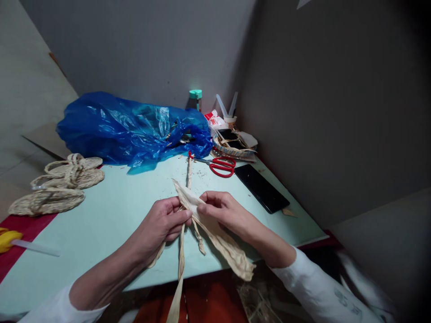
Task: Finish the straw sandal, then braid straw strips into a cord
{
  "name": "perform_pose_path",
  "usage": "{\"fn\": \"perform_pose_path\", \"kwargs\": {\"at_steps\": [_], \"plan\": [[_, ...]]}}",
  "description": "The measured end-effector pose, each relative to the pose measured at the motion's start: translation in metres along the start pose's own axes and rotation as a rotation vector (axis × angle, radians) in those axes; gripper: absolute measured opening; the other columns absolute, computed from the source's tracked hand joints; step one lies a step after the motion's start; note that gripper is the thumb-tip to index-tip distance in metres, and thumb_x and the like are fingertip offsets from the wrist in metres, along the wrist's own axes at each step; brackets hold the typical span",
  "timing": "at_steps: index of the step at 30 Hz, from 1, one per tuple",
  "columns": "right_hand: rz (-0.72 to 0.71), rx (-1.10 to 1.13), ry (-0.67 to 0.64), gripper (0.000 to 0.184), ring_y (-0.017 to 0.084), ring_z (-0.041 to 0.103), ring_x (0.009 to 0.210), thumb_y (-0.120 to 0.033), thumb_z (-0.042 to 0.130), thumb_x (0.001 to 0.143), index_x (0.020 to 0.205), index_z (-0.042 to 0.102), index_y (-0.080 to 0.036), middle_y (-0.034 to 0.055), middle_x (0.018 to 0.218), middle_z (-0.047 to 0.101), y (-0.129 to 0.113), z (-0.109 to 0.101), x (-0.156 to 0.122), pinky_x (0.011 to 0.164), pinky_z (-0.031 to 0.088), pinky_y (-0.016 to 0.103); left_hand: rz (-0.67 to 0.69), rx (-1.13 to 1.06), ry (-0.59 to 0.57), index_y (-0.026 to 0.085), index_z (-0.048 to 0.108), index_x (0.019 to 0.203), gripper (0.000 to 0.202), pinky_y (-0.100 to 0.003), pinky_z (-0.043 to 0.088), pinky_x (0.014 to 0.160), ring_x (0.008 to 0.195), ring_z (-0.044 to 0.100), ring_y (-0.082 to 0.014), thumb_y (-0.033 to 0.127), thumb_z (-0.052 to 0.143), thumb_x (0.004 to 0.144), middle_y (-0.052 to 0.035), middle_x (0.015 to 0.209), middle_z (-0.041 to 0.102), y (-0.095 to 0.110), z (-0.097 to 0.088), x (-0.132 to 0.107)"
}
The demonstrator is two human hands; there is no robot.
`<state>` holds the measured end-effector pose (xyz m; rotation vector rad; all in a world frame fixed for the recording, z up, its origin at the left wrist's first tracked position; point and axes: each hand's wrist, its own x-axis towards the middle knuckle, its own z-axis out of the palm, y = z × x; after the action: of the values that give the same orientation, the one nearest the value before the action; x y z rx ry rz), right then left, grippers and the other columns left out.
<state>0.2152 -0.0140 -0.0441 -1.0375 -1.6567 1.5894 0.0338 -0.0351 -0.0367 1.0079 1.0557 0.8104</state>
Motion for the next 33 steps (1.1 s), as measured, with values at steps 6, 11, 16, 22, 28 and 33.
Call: {"fn": "perform_pose_path", "kwargs": {"at_steps": [6,11,16,22,28,33], "plan": [[-0.056,-0.08,0.025,0.031,0.009,0.036,0.062,-0.042,0.063,0.082,0.073,0.051,-0.015,-0.0035,0.067,0.043,0.003,0.004,0.003,0.056,0.028,0.023,0.011,0.022,0.011,0.011,0.061,0.092,0.024,-0.019,0.008,0.039,0.042,0.021,-0.0003,0.029,0.068,0.078,0.0026,0.065,0.052,-0.002,-0.002,0.001],[-0.044,-0.084,0.049,0.024,0.009,0.036,0.062,-0.035,0.061,0.081,0.071,0.052,-0.015,-0.0035,0.066,0.043,0.002,0.007,0.003,0.057,0.028,0.024,0.02,0.046,0.004,0.011,0.062,0.093,0.025,-0.02,0.009,0.039,0.042,0.023,-0.0012,0.03,0.067,0.078,0.0023,0.065,0.052,-0.003,0.0,0.002],[-0.028,-0.114,0.111,0.023,0.01,0.036,0.061,-0.034,0.059,0.082,0.071,0.054,-0.015,-0.0034,0.065,0.044,0.004,0.009,0.001,0.056,0.027,0.024,0.043,0.089,0.038,0.013,0.061,0.088,0.021,-0.021,0.011,0.039,0.041,0.024,-0.0018,0.03,0.067,0.077,0.0036,0.064,0.05,-0.004,-0.001,0.003],[-0.031,-0.105,0.085,0.031,0.009,0.034,0.06,-0.042,0.062,0.082,0.068,0.054,-0.015,-0.004,0.063,0.042,0.004,0.008,-0.002,0.055,0.026,0.024,0.044,0.138,0.043,0.014,0.062,0.082,0.02,-0.021,0.012,0.04,0.042,0.024,-0.0033,0.031,0.067,0.075,0.0054,0.059,0.046,-0.003,0.0,0.001],[-0.001,0.148,-0.036,0.03,0.011,0.044,0.065,-0.042,0.068,0.078,0.078,0.061,-0.013,-0.0001,0.072,0.054,-0.002,0.01,-0.003,0.061,0.032,0.024,0.055,0.172,0.047,0.013,0.063,0.081,0.015,-0.021,0.013,0.041,0.043,0.026,-0.0041,0.025,0.066,0.072,0.0058,0.057,0.045,-0.003,0.001,0.002],[-0.045,0.253,-0.038,0.028,0.011,0.047,0.07,-0.042,0.064,0.085,0.085,0.057,-0.015,0.0001,0.078,0.054,-0.003,0.005,-0.01,0.067,0.035,0.024,0.008,0.105,0.032,0.013,0.062,0.087,0.021,-0.022,0.01,0.041,0.042,0.023,-0.0024,0.029,0.067,0.074,0.004,0.062,0.05,-0.005,-0.002,0.003]]}}
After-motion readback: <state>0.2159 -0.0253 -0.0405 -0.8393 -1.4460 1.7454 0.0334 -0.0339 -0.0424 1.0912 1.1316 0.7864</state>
